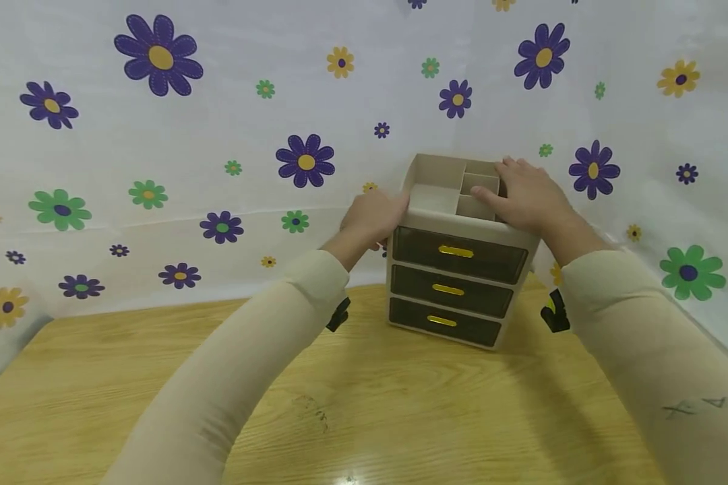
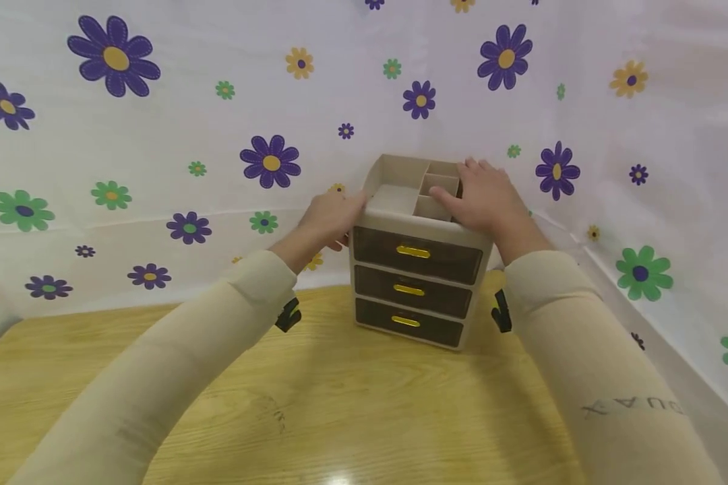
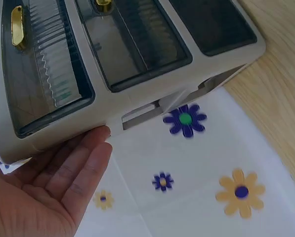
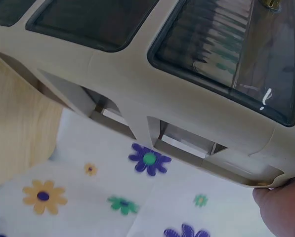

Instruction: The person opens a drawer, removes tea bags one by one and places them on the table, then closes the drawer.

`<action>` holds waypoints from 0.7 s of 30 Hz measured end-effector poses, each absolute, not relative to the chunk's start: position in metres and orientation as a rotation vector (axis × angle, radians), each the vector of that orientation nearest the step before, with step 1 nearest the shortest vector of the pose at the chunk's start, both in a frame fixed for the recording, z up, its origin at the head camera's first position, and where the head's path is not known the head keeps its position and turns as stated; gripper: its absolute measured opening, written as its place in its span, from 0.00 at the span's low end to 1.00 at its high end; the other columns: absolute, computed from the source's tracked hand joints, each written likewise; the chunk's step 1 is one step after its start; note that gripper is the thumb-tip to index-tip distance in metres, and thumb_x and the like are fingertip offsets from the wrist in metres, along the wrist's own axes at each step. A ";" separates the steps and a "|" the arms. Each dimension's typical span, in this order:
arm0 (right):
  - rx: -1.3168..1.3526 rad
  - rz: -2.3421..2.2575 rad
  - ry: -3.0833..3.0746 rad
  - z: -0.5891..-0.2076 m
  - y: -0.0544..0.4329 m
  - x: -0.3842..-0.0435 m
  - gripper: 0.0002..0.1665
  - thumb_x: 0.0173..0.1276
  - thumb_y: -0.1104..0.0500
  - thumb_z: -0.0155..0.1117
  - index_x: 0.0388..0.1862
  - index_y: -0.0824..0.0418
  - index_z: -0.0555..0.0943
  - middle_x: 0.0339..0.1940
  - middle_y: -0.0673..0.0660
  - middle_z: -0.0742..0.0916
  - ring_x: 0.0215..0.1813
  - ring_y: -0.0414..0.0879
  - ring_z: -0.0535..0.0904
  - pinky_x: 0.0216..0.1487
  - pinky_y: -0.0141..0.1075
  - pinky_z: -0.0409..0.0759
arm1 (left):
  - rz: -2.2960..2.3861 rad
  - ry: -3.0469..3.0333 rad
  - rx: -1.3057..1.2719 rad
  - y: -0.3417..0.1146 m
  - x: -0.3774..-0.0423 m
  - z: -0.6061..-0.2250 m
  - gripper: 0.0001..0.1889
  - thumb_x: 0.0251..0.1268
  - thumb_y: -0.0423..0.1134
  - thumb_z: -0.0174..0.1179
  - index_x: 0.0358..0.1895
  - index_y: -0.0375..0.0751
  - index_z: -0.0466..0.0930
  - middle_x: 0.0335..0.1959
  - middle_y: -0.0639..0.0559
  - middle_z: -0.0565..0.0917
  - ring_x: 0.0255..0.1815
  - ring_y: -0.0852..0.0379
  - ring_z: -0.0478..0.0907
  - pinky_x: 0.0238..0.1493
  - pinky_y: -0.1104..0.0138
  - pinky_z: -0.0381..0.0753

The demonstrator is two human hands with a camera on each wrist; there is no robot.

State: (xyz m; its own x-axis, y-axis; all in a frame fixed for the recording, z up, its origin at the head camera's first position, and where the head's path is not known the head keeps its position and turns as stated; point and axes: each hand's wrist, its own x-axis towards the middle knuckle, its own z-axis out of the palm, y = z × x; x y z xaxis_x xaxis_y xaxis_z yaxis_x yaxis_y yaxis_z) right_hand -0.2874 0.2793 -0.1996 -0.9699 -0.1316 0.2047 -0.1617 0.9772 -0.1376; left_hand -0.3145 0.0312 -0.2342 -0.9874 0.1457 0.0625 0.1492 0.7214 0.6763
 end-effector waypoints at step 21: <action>0.488 0.279 -2.923 -0.202 0.181 -0.306 0.50 0.75 0.28 0.38 0.82 0.59 0.50 0.84 0.59 0.52 0.83 0.58 0.42 0.82 0.56 0.42 | -1.268 -2.960 -0.225 -0.079 -0.288 -0.231 0.28 0.68 0.54 0.37 0.52 0.34 0.73 0.43 0.38 0.81 0.29 0.46 0.82 0.28 0.59 0.88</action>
